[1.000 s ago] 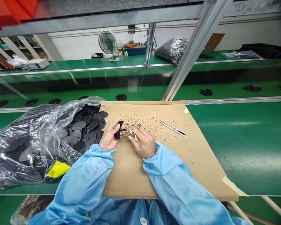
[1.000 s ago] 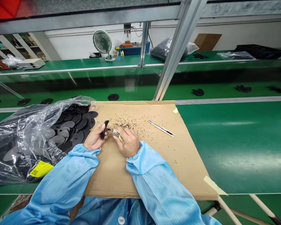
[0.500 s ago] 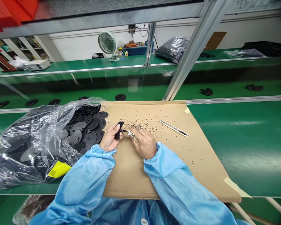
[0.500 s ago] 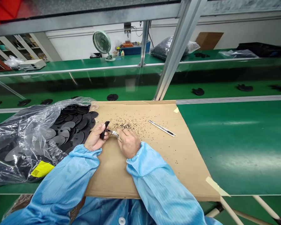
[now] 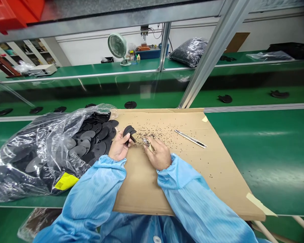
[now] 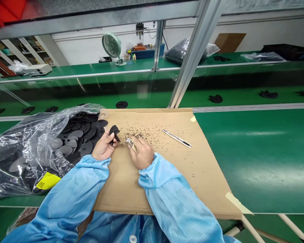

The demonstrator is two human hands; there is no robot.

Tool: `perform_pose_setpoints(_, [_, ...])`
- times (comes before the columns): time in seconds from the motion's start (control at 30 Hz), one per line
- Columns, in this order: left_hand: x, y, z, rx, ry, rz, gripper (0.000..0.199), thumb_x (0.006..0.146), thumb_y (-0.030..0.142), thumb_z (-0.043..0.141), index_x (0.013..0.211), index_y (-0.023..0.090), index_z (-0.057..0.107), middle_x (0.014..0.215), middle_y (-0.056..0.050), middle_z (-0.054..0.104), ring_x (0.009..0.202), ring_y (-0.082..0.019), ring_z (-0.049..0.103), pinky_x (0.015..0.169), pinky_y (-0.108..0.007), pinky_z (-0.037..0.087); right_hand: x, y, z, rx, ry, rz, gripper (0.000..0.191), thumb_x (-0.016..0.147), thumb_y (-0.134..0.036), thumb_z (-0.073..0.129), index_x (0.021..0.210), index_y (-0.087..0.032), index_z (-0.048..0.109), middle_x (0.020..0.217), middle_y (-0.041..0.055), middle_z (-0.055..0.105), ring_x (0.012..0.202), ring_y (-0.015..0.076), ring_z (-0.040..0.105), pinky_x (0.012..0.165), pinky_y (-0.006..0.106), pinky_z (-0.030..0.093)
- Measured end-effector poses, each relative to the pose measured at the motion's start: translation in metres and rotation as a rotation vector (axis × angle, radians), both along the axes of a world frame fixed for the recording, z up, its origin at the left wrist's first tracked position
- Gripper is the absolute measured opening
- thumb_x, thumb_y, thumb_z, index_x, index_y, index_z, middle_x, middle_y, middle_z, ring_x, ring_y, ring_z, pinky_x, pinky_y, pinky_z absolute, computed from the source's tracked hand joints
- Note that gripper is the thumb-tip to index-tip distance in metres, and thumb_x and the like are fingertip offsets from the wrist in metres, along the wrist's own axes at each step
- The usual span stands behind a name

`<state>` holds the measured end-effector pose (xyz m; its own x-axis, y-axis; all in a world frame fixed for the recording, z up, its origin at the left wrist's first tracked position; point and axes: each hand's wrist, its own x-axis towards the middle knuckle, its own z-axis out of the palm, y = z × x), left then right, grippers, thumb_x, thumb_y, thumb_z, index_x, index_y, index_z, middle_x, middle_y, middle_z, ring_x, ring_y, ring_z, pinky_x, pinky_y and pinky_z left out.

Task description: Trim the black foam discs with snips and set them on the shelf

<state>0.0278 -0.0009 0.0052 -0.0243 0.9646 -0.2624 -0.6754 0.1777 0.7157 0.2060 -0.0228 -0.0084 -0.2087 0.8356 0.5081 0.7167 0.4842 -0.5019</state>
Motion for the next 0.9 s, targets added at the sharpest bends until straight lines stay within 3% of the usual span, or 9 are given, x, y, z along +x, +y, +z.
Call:
perform_pose_setpoints(0.07, [-0.002, 0.002, -0.003, -0.021, -0.034, 0.008, 0.039, 0.063, 0.014, 0.078, 0.096, 0.019, 0.058, 0.075, 0.004, 0.059, 0.054, -0.004, 0.051, 0.043, -0.014, 0.037, 0.0, 0.0, 0.0, 0.01, -0.01, 0.009, 0.033, 0.088, -0.029, 0.052, 0.118, -0.019, 0.058, 0.091, 0.0057, 0.064, 0.081, 0.0183, 0.06, 0.076, 0.028, 0.047])
perform_pose_setpoints(0.23, [0.0, 0.002, -0.001, -0.04, -0.057, -0.061, 0.025, 0.071, 0.015, 0.073, 0.092, 0.017, 0.059, 0.08, -0.001, 0.063, 0.067, -0.011, 0.06, 0.056, -0.022, 0.049, 0.0, -0.001, 0.0, 0.022, -0.051, 0.048, 0.034, 0.089, -0.031, 0.05, 0.119, -0.019, 0.057, 0.09, 0.0063, 0.064, 0.08, 0.0189, 0.059, 0.077, 0.029, 0.047])
perform_pose_setpoints(0.4, [0.001, -0.002, 0.006, -0.093, -0.058, -0.098, 0.032, 0.074, 0.018, 0.072, 0.102, 0.019, 0.057, 0.075, 0.0, 0.058, 0.059, -0.009, 0.056, 0.04, -0.014, 0.037, -0.001, 0.0, 0.001, 0.019, -0.086, 0.095, 0.036, 0.088, -0.032, 0.05, 0.12, -0.017, 0.057, 0.091, 0.0074, 0.064, 0.084, 0.0202, 0.058, 0.078, 0.031, 0.047])
perform_pose_setpoints(0.57, [0.002, -0.002, 0.006, -0.162, -0.113, -0.152, 0.016, 0.082, 0.023, 0.063, 0.094, 0.014, 0.059, 0.066, 0.002, 0.05, 0.045, -0.004, 0.041, 0.032, -0.012, 0.026, -0.003, -0.001, 0.001, 0.018, -0.119, 0.164, 0.036, 0.088, -0.032, 0.052, 0.119, -0.017, 0.057, 0.093, 0.0076, 0.065, 0.084, 0.0207, 0.058, 0.078, 0.032, 0.047])
perform_pose_setpoints(0.9, [0.007, -0.006, 0.008, -0.138, -0.029, -0.257, 0.015, 0.082, 0.024, 0.063, 0.093, 0.015, 0.057, 0.064, 0.003, 0.049, 0.041, -0.003, 0.038, 0.033, -0.012, 0.024, -0.008, -0.005, 0.006, -0.054, -0.206, 0.191, 0.038, 0.089, -0.033, 0.049, 0.123, -0.017, 0.055, 0.092, 0.0088, 0.064, 0.082, 0.0201, 0.058, 0.078, 0.032, 0.046])
